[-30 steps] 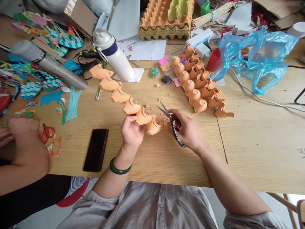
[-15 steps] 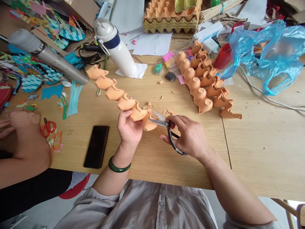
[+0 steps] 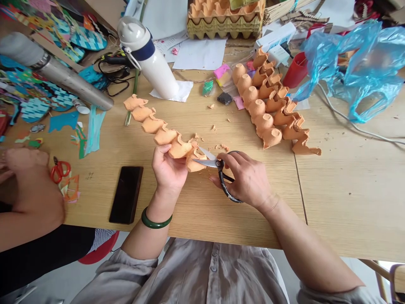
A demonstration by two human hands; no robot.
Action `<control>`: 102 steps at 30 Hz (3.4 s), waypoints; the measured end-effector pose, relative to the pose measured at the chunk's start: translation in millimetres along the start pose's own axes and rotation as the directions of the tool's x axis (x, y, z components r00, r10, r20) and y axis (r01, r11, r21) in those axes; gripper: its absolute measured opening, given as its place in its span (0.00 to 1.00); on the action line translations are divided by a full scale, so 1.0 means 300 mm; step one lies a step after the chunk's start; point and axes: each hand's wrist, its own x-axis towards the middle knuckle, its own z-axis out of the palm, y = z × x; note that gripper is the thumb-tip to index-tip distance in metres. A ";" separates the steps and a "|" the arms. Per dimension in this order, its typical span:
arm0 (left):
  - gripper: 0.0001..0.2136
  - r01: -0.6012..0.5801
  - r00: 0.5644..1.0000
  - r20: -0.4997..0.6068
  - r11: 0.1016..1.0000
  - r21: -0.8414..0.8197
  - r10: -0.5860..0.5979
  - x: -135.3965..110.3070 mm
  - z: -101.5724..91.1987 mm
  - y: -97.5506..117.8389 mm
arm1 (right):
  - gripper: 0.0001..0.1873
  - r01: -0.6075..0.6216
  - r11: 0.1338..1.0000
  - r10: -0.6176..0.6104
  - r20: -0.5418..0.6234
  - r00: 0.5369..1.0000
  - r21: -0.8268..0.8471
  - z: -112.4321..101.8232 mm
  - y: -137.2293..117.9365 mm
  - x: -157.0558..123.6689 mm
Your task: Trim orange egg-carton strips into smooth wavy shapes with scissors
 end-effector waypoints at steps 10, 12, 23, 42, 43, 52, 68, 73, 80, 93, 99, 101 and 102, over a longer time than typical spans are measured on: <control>0.11 0.041 0.999 0.009 0.997 0.072 -0.042 0.009 -0.005 -0.003 | 0.23 -0.016 0.996 0.012 -0.047 0.999 -0.083 0.010 -0.017 -0.002; 0.11 0.040 0.999 -0.003 0.997 0.073 -0.040 0.009 -0.004 -0.003 | 0.24 -0.010 0.994 0.003 -0.060 0.998 -0.112 0.010 -0.018 -0.004; 0.11 0.112 0.994 -0.012 0.992 0.054 -0.112 0.008 0.008 -0.010 | 0.21 0.049 0.992 -0.056 -0.057 0.997 -0.119 0.012 -0.007 -0.006; 0.12 -0.032 0.997 -0.061 0.992 0.121 0.039 0.021 -0.003 -0.024 | 0.30 -0.135 0.991 0.137 0.083 0.987 -0.027 0.029 -0.030 -0.022; 0.13 -0.058 0.996 -0.060 0.989 0.137 0.066 0.017 -0.002 -0.025 | 0.32 -0.153 0.988 0.152 0.100 0.983 -0.002 0.027 -0.032 -0.019; 0.17 -0.301 0.951 0.011 0.919 0.256 0.308 -0.045 0.018 -0.041 | 0.34 -0.175 0.984 0.170 0.120 0.978 0.027 0.011 -0.044 -0.022; 0.17 -0.325 0.944 0.047 0.905 0.274 0.325 -0.047 0.015 -0.054 | 0.30 -0.135 0.985 0.143 0.070 0.987 -0.105 0.040 -0.048 -0.041; 0.17 -0.393 0.917 0.068 0.867 0.304 0.392 -0.024 -0.005 -0.069 | 0.35 -0.178 0.983 0.183 0.115 0.976 -0.052 0.035 -0.048 -0.026; 0.16 -0.410 0.912 0.101 0.866 0.287 0.399 -0.033 -0.003 -0.082 | 0.36 -0.181 0.977 0.188 0.055 0.981 -0.109 0.038 -0.048 -0.030; 0.15 -0.176 0.983 -0.030 0.974 0.146 0.182 0.005 -0.003 -0.052 | 0.36 -0.435 0.893 0.421 0.132 0.898 0.112 -0.018 0.001 -0.005; 0.15 -0.101 0.994 -0.046 0.993 0.058 0.104 0.011 -0.003 -0.034 | 0.30 -0.332 0.928 0.305 0.165 0.938 0.170 -0.037 -0.002 -0.003; 0.13 -0.089 0.995 -0.040 0.994 0.057 0.091 0.008 0.002 -0.028 | 0.29 -0.214 0.973 0.206 0.086 0.975 0.090 -0.024 -0.005 -0.004; 0.13 -0.081 0.996 -0.042 0.995 0.056 0.084 0.007 0.005 -0.026 | 0.28 -0.164 0.985 0.162 0.047 0.986 0.052 -0.017 -0.006 -0.005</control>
